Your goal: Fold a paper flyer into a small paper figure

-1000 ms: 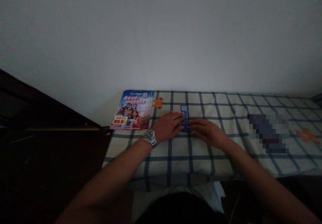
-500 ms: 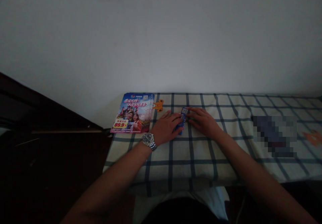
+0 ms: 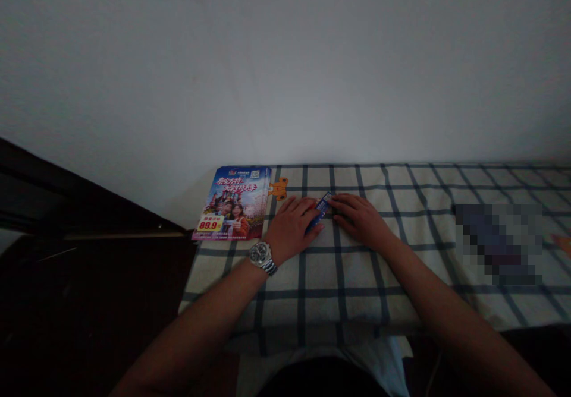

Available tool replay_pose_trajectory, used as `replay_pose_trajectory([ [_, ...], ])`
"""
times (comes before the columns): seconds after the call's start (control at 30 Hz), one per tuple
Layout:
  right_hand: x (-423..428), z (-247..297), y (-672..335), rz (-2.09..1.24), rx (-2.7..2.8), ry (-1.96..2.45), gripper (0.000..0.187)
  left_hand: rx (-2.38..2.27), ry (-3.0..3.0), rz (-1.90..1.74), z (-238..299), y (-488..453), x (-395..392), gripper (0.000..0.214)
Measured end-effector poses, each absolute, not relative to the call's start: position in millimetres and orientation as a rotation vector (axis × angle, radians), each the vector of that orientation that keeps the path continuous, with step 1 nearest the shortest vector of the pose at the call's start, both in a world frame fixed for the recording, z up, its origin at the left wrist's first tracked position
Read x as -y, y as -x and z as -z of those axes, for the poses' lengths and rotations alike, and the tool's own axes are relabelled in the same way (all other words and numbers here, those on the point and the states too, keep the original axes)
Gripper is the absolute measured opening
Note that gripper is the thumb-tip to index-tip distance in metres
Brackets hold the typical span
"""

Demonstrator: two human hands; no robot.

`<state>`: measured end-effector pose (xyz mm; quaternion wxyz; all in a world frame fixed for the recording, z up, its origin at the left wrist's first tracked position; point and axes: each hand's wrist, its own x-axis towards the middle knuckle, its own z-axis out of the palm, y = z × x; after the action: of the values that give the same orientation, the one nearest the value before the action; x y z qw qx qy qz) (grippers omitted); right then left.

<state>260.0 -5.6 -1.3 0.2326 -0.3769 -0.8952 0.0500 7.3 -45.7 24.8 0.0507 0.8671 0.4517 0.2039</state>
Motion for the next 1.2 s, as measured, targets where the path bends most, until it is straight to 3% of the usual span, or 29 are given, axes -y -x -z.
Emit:
replay_pose_trajectory([
  [0.6,6.2,-5.3,-259.8,-0.187,2.443,0.905,0.02,-1.375,-2.621,-0.641,-14.6,0.1,37.1,0.032],
  [1.2,10.3,-5.2,-251.4,-0.191,2.42,0.919,0.018,-1.304,-2.624,-0.715,-9.2,0.1,33.5,0.027],
])
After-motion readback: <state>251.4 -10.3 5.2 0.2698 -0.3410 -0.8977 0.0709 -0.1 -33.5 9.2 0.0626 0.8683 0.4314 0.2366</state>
